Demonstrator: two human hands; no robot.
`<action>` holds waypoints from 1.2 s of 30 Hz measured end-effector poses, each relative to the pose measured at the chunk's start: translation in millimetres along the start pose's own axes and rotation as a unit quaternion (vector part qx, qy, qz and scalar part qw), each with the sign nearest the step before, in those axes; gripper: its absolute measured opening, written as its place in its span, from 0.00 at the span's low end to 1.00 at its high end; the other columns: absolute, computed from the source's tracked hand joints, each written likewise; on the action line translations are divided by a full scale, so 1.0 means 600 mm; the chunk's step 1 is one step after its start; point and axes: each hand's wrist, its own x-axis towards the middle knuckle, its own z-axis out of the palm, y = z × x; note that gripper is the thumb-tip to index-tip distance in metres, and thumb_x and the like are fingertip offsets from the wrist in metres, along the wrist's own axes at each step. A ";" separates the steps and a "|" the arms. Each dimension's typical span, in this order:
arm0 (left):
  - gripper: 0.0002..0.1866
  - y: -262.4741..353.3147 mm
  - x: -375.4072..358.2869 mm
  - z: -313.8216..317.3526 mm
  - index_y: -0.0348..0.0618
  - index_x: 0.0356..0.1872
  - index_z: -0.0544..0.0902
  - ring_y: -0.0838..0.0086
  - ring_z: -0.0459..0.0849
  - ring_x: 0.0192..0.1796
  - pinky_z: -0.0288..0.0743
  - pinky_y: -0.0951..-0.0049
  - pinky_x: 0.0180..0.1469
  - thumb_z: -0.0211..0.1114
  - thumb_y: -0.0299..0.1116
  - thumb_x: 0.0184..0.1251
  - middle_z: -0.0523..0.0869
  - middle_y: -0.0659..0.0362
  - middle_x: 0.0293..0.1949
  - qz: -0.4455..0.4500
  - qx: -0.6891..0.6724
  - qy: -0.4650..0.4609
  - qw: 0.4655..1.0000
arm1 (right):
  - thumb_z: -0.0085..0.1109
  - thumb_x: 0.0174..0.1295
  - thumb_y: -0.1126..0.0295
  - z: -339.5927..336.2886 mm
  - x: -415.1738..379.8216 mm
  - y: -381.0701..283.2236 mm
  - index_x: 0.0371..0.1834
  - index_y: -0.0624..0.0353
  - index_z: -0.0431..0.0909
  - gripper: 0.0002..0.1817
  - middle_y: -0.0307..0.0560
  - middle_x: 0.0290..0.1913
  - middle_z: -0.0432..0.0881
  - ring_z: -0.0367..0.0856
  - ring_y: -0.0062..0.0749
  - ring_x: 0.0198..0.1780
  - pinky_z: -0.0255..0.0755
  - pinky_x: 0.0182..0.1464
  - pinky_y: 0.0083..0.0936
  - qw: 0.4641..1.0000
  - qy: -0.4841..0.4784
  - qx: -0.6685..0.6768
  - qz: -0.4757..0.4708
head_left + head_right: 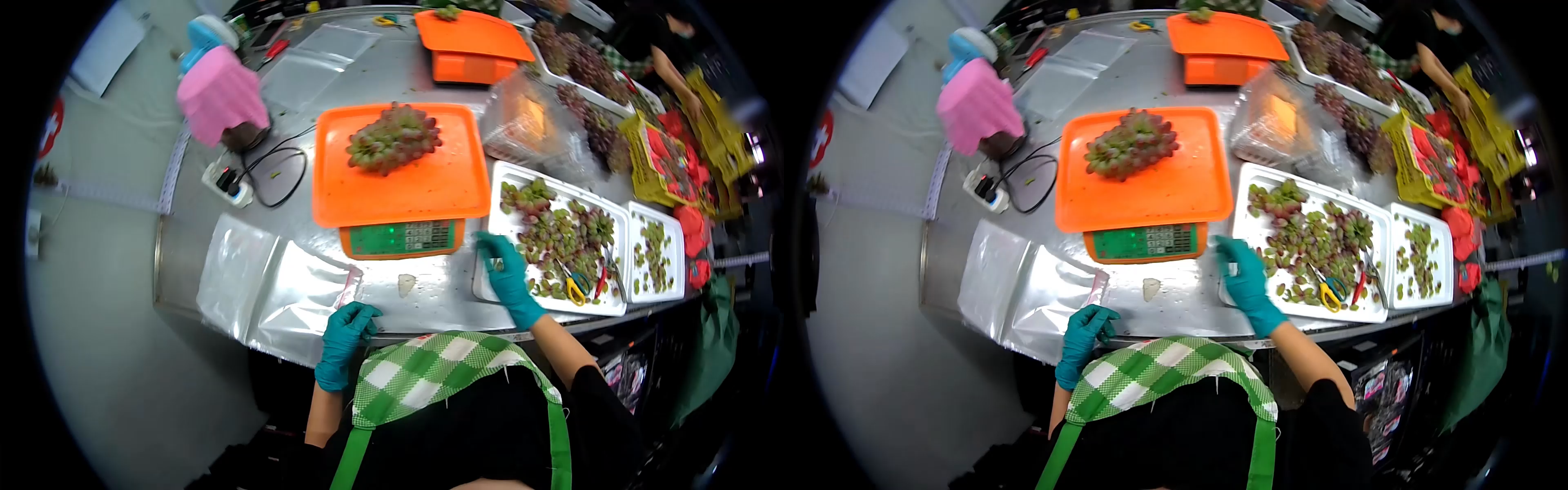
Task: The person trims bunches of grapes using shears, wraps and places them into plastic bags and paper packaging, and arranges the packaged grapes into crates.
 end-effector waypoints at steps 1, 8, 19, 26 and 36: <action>0.09 0.004 0.011 -0.001 0.39 0.30 0.79 0.85 0.70 0.20 0.64 0.85 0.24 0.56 0.34 0.59 0.75 0.64 0.18 0.016 0.013 -0.005 1.000 | 0.49 0.53 0.82 -0.045 -0.022 0.042 0.47 0.60 0.70 0.16 0.45 0.41 0.75 0.75 0.29 0.41 0.69 0.43 0.22 0.995 0.054 -0.046 0.069; 0.10 0.032 0.080 0.025 0.37 0.30 0.79 0.83 0.73 0.19 0.65 0.85 0.19 0.54 0.33 0.61 0.75 0.64 0.17 0.032 0.091 -0.062 0.993 | 0.48 0.48 0.85 -0.256 -0.192 0.163 0.54 0.62 0.63 0.26 0.49 0.51 0.72 0.69 0.37 0.55 0.63 0.55 0.26 0.955 0.104 -0.169 0.221; 0.10 0.069 0.100 0.049 0.39 0.31 0.79 0.83 0.73 0.21 0.68 0.85 0.24 0.57 0.35 0.59 0.76 0.63 0.20 -0.011 0.137 -0.118 0.983 | 0.63 0.40 0.77 -0.297 -0.178 0.209 0.56 0.56 0.65 0.34 0.47 0.37 0.80 0.79 0.39 0.37 0.72 0.37 0.27 0.875 -0.030 -0.410 0.255; 0.10 0.103 0.102 0.040 0.37 0.31 0.79 0.82 0.73 0.23 0.68 0.82 0.26 0.59 0.35 0.57 0.77 0.62 0.22 0.034 0.167 -0.084 0.982 | 0.64 0.39 0.74 -0.327 -0.140 0.142 0.56 0.55 0.65 0.34 0.44 0.38 0.79 0.75 0.38 0.35 0.69 0.37 0.30 0.879 -0.099 -0.427 0.189; 0.06 0.180 0.158 0.006 0.38 0.32 0.79 0.86 0.71 0.24 0.65 0.85 0.26 0.60 0.27 0.54 0.76 0.65 0.21 0.180 0.141 0.065 0.971 | 0.51 0.54 0.80 -0.214 0.027 -0.043 0.60 0.58 0.59 0.28 0.41 0.47 0.71 0.69 0.19 0.44 0.63 0.49 0.16 0.937 -0.055 0.063 0.338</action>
